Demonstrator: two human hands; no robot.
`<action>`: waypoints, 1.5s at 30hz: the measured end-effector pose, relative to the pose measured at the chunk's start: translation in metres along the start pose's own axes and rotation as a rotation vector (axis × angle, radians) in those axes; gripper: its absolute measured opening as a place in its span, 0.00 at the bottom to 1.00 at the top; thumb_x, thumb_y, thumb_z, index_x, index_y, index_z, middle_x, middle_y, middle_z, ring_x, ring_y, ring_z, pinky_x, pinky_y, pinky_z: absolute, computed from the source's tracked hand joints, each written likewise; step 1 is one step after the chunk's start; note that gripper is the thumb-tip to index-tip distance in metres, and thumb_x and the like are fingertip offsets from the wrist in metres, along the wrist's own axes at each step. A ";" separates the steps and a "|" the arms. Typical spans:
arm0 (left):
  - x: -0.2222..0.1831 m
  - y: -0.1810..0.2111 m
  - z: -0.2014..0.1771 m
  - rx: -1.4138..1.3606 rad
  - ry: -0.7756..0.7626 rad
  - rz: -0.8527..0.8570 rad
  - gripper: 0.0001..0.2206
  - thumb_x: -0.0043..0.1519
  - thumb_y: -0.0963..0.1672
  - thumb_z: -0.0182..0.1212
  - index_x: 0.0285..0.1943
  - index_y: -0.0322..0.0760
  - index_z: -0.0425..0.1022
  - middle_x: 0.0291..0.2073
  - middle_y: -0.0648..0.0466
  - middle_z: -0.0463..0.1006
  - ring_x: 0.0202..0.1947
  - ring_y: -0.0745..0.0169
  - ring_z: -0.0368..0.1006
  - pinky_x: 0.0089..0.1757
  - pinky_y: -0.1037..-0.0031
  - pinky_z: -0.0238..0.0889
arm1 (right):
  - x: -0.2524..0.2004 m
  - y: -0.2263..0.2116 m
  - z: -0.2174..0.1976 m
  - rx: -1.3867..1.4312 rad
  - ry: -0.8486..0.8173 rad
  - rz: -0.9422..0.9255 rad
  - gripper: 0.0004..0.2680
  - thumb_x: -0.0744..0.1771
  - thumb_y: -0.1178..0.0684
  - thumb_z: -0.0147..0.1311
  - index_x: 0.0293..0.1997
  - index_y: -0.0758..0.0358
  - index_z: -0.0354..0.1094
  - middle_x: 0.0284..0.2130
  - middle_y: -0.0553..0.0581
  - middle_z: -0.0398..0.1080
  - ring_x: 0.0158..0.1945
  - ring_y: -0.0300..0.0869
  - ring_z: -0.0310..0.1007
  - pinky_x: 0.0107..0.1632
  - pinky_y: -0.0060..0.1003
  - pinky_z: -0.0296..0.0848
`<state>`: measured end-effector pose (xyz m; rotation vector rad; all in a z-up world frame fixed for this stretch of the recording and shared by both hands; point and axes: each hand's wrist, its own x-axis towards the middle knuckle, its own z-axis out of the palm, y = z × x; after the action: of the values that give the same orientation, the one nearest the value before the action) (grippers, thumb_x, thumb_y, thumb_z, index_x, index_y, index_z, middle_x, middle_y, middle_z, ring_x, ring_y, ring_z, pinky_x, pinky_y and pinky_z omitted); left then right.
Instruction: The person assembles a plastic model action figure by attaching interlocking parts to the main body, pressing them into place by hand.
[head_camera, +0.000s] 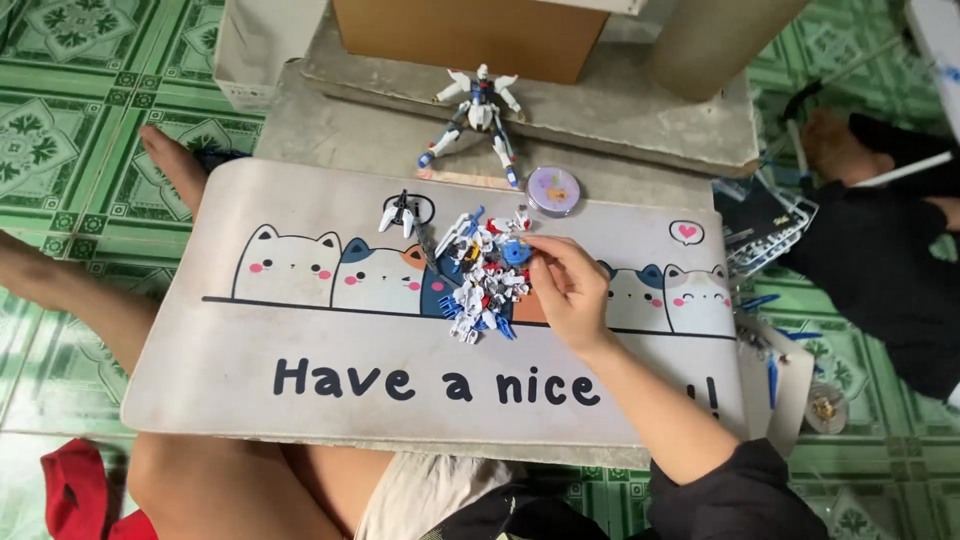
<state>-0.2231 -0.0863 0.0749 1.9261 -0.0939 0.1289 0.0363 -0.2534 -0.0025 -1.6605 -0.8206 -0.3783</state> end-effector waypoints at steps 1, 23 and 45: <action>0.015 -0.006 -0.004 0.035 -0.001 -0.009 0.20 0.52 0.43 0.60 0.53 0.33 0.66 0.47 0.49 0.72 0.41 0.62 0.73 0.40 0.75 0.69 | -0.003 0.002 -0.002 -0.008 0.060 -0.091 0.06 0.64 0.64 0.49 0.43 0.70 0.70 0.34 0.61 0.73 0.34 0.40 0.73 0.38 0.33 0.73; 0.112 -0.080 0.069 -0.012 0.360 0.086 0.17 0.50 0.38 0.64 0.45 0.31 0.62 0.44 0.45 0.71 0.46 0.54 0.72 0.44 0.72 0.69 | -0.031 -0.012 -0.006 0.088 -0.416 -0.169 0.09 0.61 0.69 0.52 0.43 0.69 0.66 0.45 0.61 0.68 0.32 0.40 0.69 0.33 0.27 0.69; 0.101 -0.077 0.059 -0.005 0.332 -0.035 0.17 0.47 0.37 0.65 0.46 0.32 0.70 0.45 0.51 0.75 0.44 0.61 0.71 0.43 0.77 0.66 | -0.022 -0.012 -0.004 0.111 -0.695 -0.117 0.09 0.59 0.68 0.55 0.40 0.69 0.68 0.44 0.59 0.67 0.29 0.38 0.67 0.32 0.28 0.69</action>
<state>-0.1108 -0.1154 -0.0033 1.8750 0.1615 0.4216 0.0132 -0.2634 -0.0075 -1.6510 -1.4257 0.1867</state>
